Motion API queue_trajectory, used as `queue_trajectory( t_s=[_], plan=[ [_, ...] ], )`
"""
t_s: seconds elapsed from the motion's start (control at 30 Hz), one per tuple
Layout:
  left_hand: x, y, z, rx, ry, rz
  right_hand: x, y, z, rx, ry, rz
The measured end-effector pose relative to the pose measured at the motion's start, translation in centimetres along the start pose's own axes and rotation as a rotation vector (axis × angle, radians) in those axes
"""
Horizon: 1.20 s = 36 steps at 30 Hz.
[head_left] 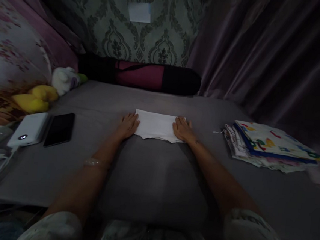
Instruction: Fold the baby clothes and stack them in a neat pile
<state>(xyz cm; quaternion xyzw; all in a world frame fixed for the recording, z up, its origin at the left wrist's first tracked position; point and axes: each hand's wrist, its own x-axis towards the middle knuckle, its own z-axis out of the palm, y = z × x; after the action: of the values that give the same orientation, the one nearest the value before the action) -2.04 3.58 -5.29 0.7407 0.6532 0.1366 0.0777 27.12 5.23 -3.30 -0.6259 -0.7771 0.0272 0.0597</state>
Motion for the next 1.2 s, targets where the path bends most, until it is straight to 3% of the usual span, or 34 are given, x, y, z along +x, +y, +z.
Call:
queue_trajectory(
  t_s=[0.17,0.4,0.6,0.77,0.87,1.03,1.2],
  plan=[
    [-0.2,-1.0,0.1,-0.020,0.070,0.051,-0.6,-3.0,-0.5,0.003,0.086,-0.047],
    [-0.6,-1.1,-0.2,-0.034,0.079,0.067,-0.6,-4.1,0.7,0.043,-0.056,-0.023],
    [-0.6,-1.4,-0.1,-0.037,0.099,0.056,-0.3,-4.6,-0.1,0.042,-0.105,0.001],
    [-0.3,-1.8,0.1,-0.048,0.166,-0.007,-0.2,-7.3,-0.1,0.028,0.013,-0.001],
    [-0.1,-2.2,0.3,-0.083,0.191,-0.025,-0.2,-8.4,0.7,0.025,0.013,-0.026],
    [0.0,-2.7,0.5,-0.107,0.212,-0.024,0.0,-8.2,1.5,0.017,0.007,-0.032],
    [0.1,-3.0,0.7,-0.126,0.230,-0.051,0.2,-8.4,0.9,0.036,-0.051,-0.009]
  ],
)
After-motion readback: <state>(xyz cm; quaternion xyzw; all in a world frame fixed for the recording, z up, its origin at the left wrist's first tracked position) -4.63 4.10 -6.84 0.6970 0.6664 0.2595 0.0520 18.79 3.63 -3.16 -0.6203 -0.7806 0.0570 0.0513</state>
